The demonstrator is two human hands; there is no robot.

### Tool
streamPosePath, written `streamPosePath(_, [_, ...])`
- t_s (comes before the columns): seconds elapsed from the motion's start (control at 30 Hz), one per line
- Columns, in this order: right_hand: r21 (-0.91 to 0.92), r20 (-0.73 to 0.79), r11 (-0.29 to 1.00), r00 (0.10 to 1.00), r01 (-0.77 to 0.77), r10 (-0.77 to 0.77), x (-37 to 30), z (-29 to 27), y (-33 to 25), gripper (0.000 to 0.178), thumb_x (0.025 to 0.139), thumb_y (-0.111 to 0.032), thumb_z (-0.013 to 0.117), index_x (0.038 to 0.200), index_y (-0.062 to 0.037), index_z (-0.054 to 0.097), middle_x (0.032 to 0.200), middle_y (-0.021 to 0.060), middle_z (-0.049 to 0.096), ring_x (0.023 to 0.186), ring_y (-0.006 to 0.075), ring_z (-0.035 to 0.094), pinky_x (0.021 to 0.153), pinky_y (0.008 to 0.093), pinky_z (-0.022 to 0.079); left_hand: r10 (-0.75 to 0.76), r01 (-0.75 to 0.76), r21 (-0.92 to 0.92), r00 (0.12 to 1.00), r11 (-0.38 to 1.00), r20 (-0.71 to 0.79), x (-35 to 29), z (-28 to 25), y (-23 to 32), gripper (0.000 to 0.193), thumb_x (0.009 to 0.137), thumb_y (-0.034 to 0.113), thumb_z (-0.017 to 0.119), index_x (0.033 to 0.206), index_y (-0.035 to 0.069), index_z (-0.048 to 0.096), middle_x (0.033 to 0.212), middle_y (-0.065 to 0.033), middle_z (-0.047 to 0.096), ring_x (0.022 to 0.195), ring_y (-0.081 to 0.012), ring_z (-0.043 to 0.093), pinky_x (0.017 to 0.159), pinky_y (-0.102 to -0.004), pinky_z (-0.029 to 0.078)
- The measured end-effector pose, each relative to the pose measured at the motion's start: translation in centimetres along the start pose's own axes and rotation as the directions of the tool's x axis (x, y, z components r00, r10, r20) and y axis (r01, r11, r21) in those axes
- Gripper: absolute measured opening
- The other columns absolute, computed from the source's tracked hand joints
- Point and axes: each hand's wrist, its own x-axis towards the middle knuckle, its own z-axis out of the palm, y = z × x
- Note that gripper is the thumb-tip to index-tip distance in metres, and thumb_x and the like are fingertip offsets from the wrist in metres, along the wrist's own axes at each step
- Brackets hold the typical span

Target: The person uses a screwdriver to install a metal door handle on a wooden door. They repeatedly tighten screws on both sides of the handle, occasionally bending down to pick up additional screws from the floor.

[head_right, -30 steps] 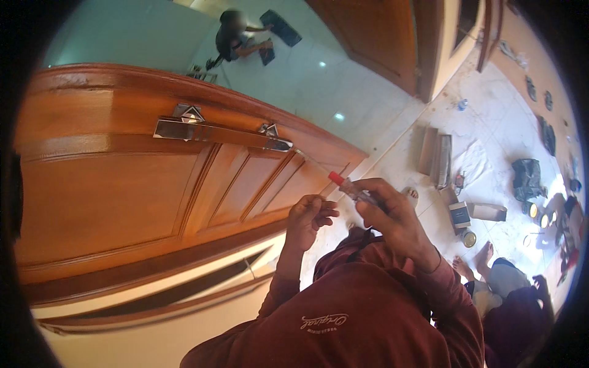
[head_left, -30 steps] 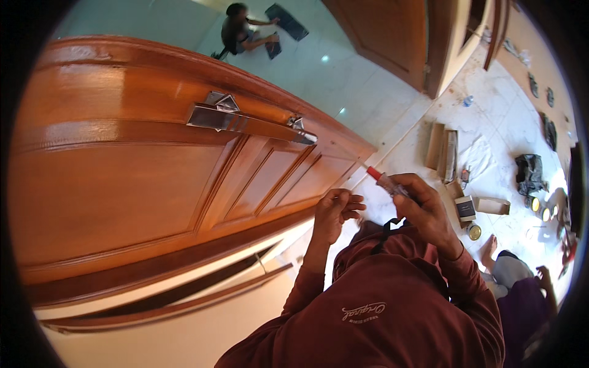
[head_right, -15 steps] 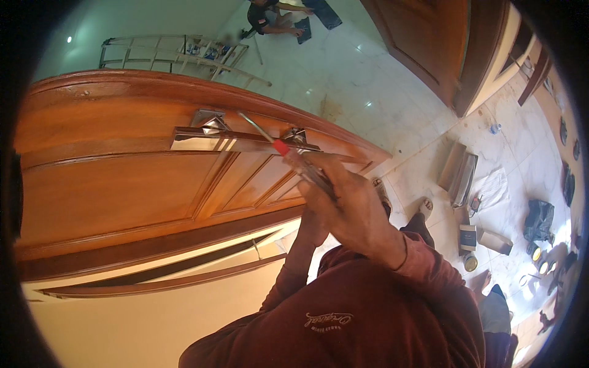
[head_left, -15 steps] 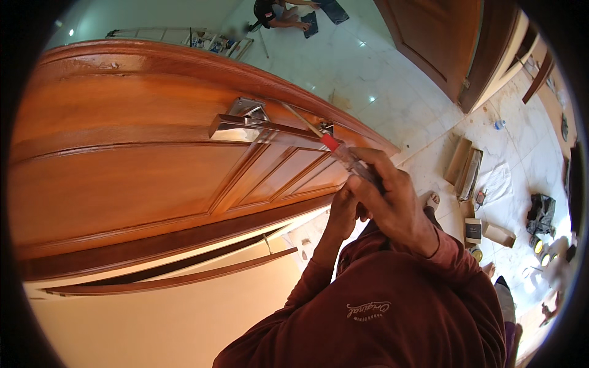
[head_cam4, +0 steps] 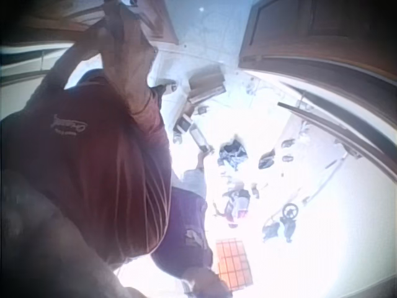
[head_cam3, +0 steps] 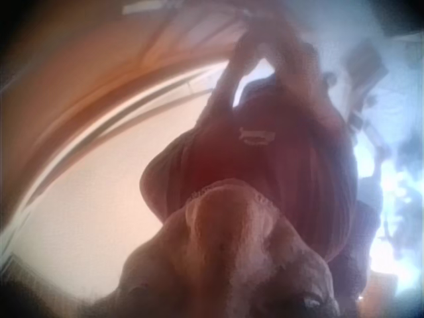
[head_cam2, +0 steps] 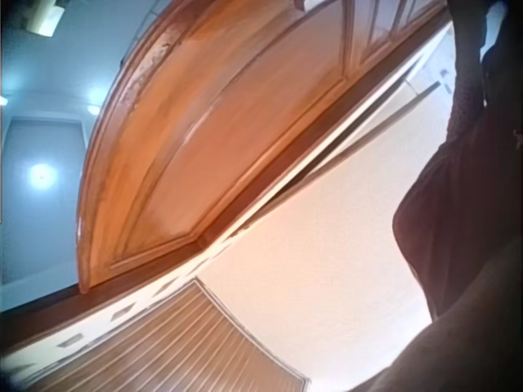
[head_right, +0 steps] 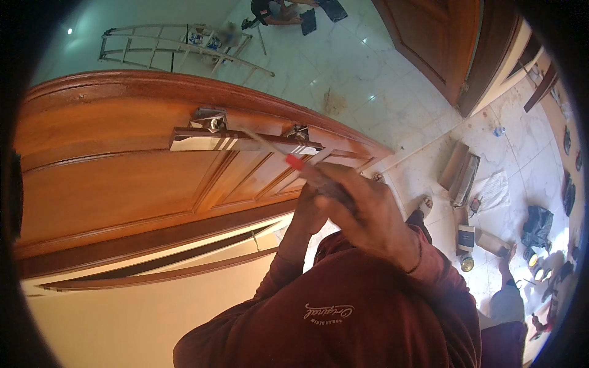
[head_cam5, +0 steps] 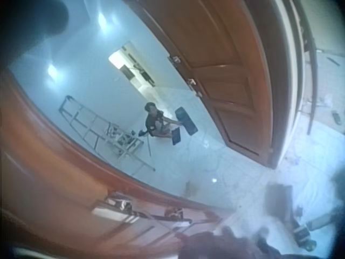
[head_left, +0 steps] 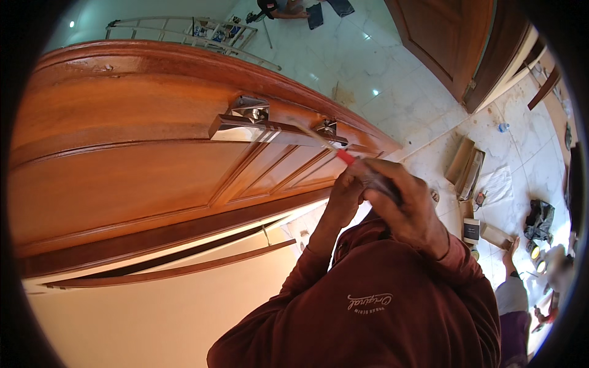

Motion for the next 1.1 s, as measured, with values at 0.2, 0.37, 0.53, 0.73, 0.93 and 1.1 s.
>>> streamPosePath(0.2, [-0.061, -0.083, 0.944, 0.944, -0.325, 0.320, -3.9, -5.3, -1.1, 0.035, 0.092, -0.010, 0.061, 0.126, 0.0004, 0.055, 0.086, 0.0109, 0.065, 0.073, 0.0139, 0.059, 0.068, 0.0283, 0.048, 0.091, -0.082, -0.331, 0.996, 0.940, 0.011, 1.9, 1.7, 2.2, 0.027, 0.096, 0.033, 0.062, 0.099, 0.006, 0.061, 0.084, -0.0030, 0.062, 0.070, -0.0123, 0.058, 0.060, -0.0241, 0.045])
streamPosePath(0.37, [0.121, -0.107, 0.880, 0.875, -0.460, 0.472, -5.5, -7.3, -1.3, 0.036, 0.095, -0.016, 0.059, 0.127, -0.0007, 0.054, 0.086, 0.0037, 0.061, 0.074, 0.0077, 0.053, 0.067, 0.0257, 0.044, 0.048, -0.064, -0.376, 0.997, 0.924, -0.052, 2.7, 1.8, 2.4, 0.024, 0.097, 0.029, 0.061, 0.103, 0.006, 0.060, 0.083, -0.0051, 0.065, 0.072, -0.0170, 0.063, 0.060, -0.0247, 0.051])
streamPosePath(0.53, [0.408, 0.052, 0.833, 0.920, -0.375, 0.389, -4.0, -6.9, -3.3, 0.044, 0.096, -0.023, 0.061, 0.133, -0.0020, 0.050, 0.083, -0.0015, 0.054, 0.072, 0.0067, 0.049, 0.064, 0.0229, 0.040, 0.072, -0.056, -0.440, 0.997, 0.896, 0.021, 1.6, 2.0, 2.3, 0.026, 0.099, 0.032, 0.057, 0.106, 0.007, 0.056, 0.091, -0.0121, 0.070, 0.084, -0.0237, 0.071, 0.065, -0.0293, 0.059])
streamPosePath(0.73, [-0.138, 0.171, 0.946, 0.934, -0.292, 0.313, -4.7, -6.6, -3.5, 0.039, 0.091, -0.020, 0.065, 0.126, -0.0064, 0.056, 0.075, 0.0160, 0.063, 0.067, 0.0260, 0.064, 0.064, 0.0360, 0.048, 0.197, -0.273, -0.545, 0.961, 0.793, -0.194, 0.1, 4.0, 5.4, 0.024, 0.103, 0.028, 0.050, 0.109, 0.006, 0.057, 0.111, -0.0181, 0.068, 0.106, -0.0304, 0.067, 0.086, -0.0380, 0.060])
streamPosePath(0.93, [-0.226, 0.060, 0.959, 0.980, -0.170, 0.188, -6.5, -6.7, -3.3, 0.036, 0.087, -0.016, 0.069, 0.120, -0.0056, 0.059, 0.072, 0.0187, 0.064, 0.065, 0.0334, 0.067, 0.058, 0.0376, 0.049, 0.230, -0.256, -0.648, 0.965, 0.717, -0.127, -0.3, 5.4, 6.8, 0.024, 0.104, 0.024, 0.046, 0.112, 0.004, 0.058, 0.122, -0.0166, 0.064, 0.116, -0.0285, 0.062, 0.097, -0.0384, 0.056])
streamPosePath(1.1, [-0.274, 0.010, 0.958, 0.996, -0.080, 0.086, -7.2, -7.3, -3.1, 0.036, 0.087, -0.015, 0.069, 0.120, -0.0052, 0.059, 0.077, 0.0201, 0.067, 0.071, 0.0354, 0.069, 0.061, 0.0385, 0.052, 0.283, -0.301, -0.649, 0.950, 0.699, -0.135, -0.8, 6.9, 6.4, 0.025, 0.102, 0.026, 0.051, 0.112, 0.004, 0.058, 0.117, -0.0153, 0.066, 0.113, -0.0279, 0.063, 0.095, -0.0375, 0.057])
